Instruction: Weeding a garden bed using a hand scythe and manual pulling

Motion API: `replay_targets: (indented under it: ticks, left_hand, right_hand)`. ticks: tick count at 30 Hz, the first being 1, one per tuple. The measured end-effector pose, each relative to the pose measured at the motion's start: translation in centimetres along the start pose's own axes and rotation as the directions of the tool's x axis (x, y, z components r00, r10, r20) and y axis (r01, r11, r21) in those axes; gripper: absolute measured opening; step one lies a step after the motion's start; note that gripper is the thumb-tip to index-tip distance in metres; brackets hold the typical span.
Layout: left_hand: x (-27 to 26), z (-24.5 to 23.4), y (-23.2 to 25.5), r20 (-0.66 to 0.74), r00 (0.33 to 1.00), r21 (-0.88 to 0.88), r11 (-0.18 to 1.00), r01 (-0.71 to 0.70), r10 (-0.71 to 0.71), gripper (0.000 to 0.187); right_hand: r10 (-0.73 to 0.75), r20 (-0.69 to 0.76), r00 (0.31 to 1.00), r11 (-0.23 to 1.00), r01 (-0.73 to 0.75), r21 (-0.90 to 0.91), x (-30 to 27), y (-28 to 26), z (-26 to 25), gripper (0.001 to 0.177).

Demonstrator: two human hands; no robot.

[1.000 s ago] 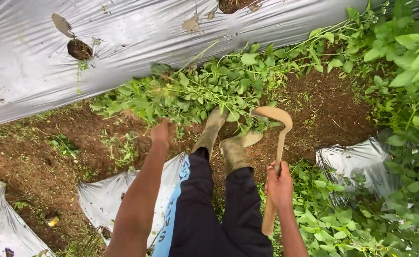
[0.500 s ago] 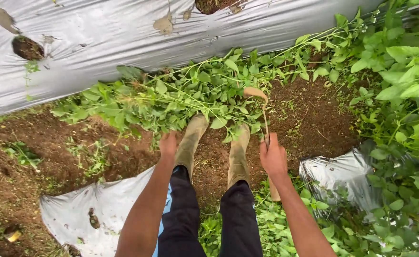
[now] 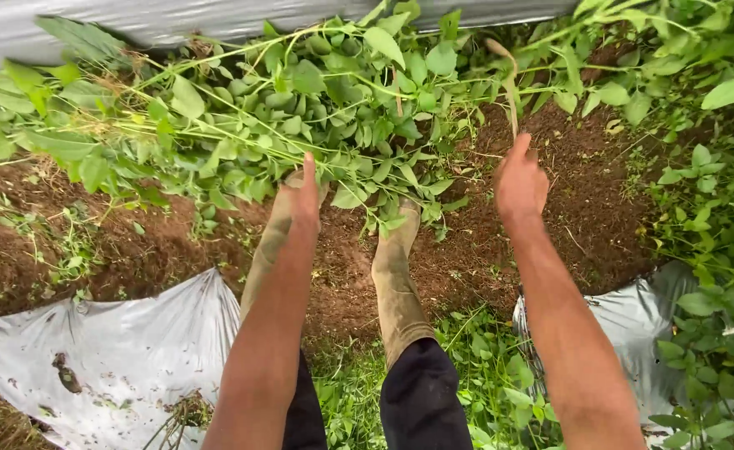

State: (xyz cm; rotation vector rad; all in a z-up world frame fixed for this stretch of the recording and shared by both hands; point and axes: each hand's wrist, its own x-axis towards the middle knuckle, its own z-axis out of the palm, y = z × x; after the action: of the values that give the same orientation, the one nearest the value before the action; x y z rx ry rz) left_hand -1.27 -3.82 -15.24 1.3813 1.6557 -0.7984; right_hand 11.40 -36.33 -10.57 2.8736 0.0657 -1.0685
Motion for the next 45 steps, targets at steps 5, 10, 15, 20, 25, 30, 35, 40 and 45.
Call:
replay_targets:
  ticks: [5,10,15,20,25,30,35,40,45]
  left_hand:
    - [-6.2,0.0,4.8,0.016,0.999,-0.150,0.988,-0.039,0.042,0.128]
    - [-0.9,4.4,4.5,0.023,0.996,-0.143,0.986,-0.082,0.086,0.140]
    - [-0.2,7.9,3.7,0.003,0.967,-0.180,0.952,-0.249,0.254,0.151]
    - [-3.8,8.7,5.5,-0.020,0.975,0.069,0.973,-0.221,0.222,0.147]
    - [-6.7,8.4,5.0,-0.090,0.958,0.448,0.870,-0.205,0.272,0.129]
    - [-5.2,6.9,1.9,-0.020,0.871,0.542,0.737,-0.403,0.491,0.073]
    - [-8.4,4.2,2.1,0.111,0.872,0.341,0.806,-0.484,0.477,0.066]
    - [-10.5,3.5,0.8,0.212,0.821,0.112,0.821,-0.560,0.531,0.064]
    - [-15.3,0.8,2.0,0.301,0.838,-0.128,0.890,-0.438,0.455,0.070]
  right_hand:
    - [0.145,0.247,0.958,0.763,-0.268,0.589,-6.2,-1.1,2.9,0.012]
    - [0.136,0.585,0.800,0.541,-0.554,0.632,-12.8,-3.9,1.4,0.013]
    - [-0.035,0.689,0.724,0.404,-0.620,0.673,-15.0,-7.5,0.3,0.017]
    - [-0.100,0.692,0.715,0.249,-0.656,0.713,-16.8,-9.2,-2.5,0.012]
    - [-0.175,0.743,0.646,0.211,-0.713,0.669,-20.5,-9.9,-7.3,0.009]
    - [-0.188,0.763,0.618,0.250,-0.721,0.646,-22.5,-11.1,-7.5,0.011]
    - [-0.127,0.741,0.659,0.213,-0.712,0.670,-23.9,-9.7,-7.6,0.007]
    - [-0.069,0.654,0.753,0.188,-0.634,0.750,-25.6,-7.9,-9.2,0.004]
    - [0.113,0.640,0.760,0.261,-0.644,0.719,-27.0,-7.4,-11.8,0.012]
